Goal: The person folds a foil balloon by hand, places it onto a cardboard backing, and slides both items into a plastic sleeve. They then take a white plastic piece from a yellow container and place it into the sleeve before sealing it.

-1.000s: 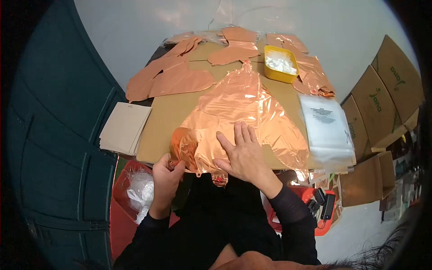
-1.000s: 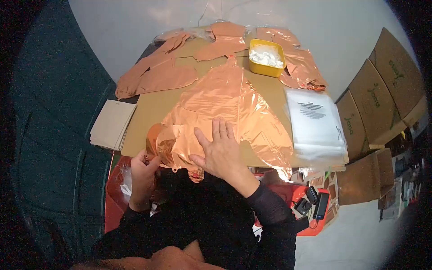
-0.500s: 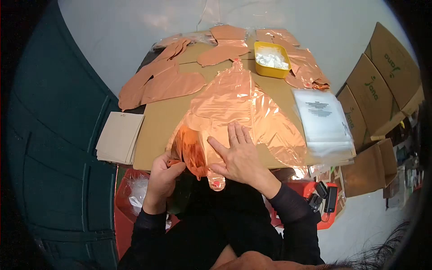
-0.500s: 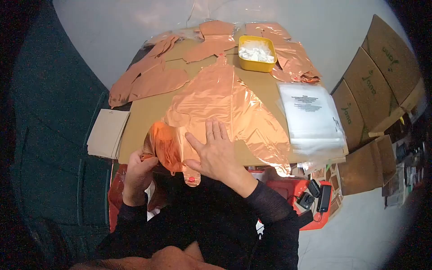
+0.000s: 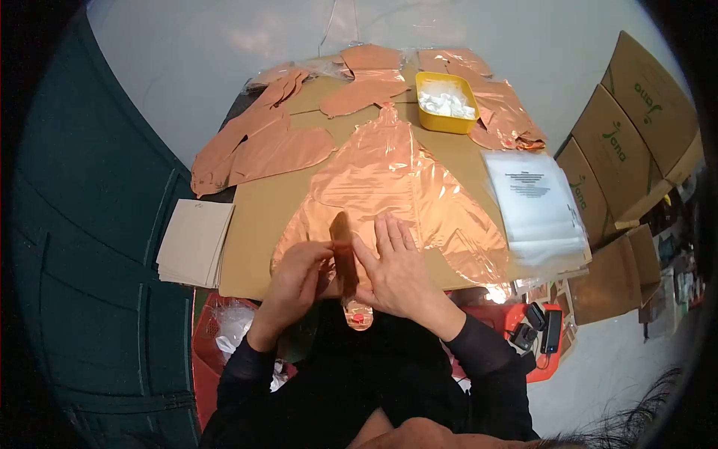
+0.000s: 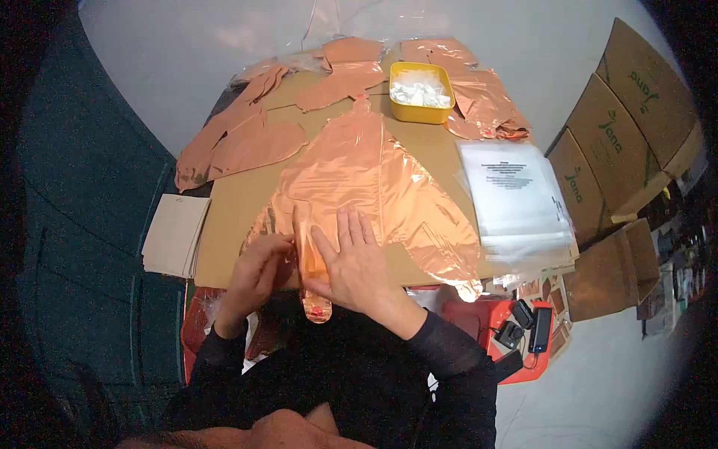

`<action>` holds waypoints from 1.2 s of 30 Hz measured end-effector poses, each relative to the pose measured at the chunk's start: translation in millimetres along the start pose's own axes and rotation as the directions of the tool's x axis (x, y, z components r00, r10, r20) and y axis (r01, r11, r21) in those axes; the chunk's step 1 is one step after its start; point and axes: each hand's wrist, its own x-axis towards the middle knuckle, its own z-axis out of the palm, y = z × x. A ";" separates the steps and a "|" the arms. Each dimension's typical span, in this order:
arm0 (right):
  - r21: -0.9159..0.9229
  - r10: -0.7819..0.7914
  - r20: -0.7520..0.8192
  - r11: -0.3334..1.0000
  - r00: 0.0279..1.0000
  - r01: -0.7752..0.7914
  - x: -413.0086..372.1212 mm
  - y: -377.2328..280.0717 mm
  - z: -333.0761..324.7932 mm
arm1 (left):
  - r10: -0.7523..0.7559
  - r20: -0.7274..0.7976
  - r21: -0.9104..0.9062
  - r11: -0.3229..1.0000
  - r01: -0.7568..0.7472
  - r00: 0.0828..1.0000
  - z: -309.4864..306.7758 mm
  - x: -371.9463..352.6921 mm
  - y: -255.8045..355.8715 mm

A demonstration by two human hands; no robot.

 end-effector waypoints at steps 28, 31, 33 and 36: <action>0.336 0.119 0.067 0.932 0.991 -0.135 -5.1 8.8 -19.4 | 0.195 0.244 0.072 0.973 -0.219 0.950 13.8 16.2 3.9; 0.207 0.091 0.094 0.972 0.991 -0.108 -8.4 31.1 -47.4 | 0.187 0.257 0.083 0.973 -0.214 0.948 14.4 13.8 2.7; 0.056 0.098 0.000 0.994 0.995 -0.098 -16.4 40.2 -60.7 | 0.180 0.254 0.082 0.975 -0.206 0.950 15.7 11.5 2.2; 0.102 0.152 -0.099 0.985 0.983 -0.142 -7.6 30.0 -70.4 | 0.174 0.250 0.082 0.976 -0.199 0.953 16.6 9.3 1.7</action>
